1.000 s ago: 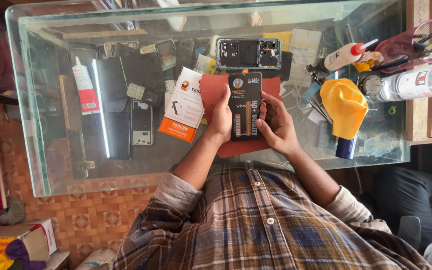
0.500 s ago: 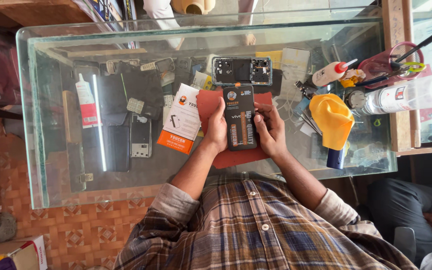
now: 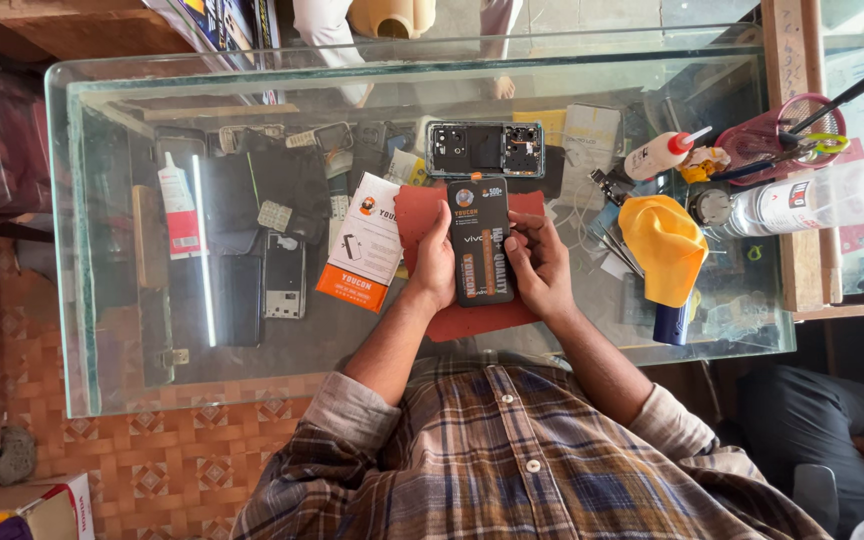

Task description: The person handles a packaged phone screen and then uses a screwdriver to remove screws from a phone frame. The person places the frame on the table and continues to unscrew it.

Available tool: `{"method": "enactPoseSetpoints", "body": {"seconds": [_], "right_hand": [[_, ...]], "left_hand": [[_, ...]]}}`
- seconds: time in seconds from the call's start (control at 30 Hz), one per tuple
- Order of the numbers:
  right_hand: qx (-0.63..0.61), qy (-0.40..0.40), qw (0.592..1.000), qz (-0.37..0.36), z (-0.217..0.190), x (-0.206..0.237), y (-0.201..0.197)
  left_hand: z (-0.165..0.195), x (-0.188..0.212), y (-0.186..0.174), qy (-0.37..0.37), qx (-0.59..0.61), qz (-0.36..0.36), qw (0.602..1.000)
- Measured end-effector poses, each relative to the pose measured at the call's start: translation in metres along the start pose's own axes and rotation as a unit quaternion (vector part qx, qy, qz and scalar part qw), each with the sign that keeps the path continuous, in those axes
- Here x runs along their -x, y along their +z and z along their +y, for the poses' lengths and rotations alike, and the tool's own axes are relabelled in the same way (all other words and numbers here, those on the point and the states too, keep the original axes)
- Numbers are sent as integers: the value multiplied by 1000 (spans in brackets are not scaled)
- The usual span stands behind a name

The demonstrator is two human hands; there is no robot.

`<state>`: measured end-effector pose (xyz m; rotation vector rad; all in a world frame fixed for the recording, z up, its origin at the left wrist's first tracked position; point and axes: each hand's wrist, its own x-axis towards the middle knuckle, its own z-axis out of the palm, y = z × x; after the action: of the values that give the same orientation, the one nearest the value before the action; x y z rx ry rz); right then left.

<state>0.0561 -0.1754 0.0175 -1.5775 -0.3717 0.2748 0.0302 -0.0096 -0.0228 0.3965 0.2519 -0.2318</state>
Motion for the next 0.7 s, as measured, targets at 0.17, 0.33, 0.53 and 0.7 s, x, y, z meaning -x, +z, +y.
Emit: {"method": "enactPoseSetpoints", "body": {"seconds": [0.17, 0.33, 0.53, 0.7], "right_hand": [[3, 6, 1000, 0, 6, 3, -3], [-20, 7, 1000, -10, 9, 3, -4], [115, -143, 982, 46, 8, 10, -31], [33, 4, 994, 101, 8, -3, -90]], "left_hand": [[-3, 1, -5, 17, -3, -14, 1000], [-2, 1, -5, 11, -3, -2, 1000], [5, 9, 8, -16, -15, -79, 997], [9, 12, 17, -18, -15, -104, 994]]}}
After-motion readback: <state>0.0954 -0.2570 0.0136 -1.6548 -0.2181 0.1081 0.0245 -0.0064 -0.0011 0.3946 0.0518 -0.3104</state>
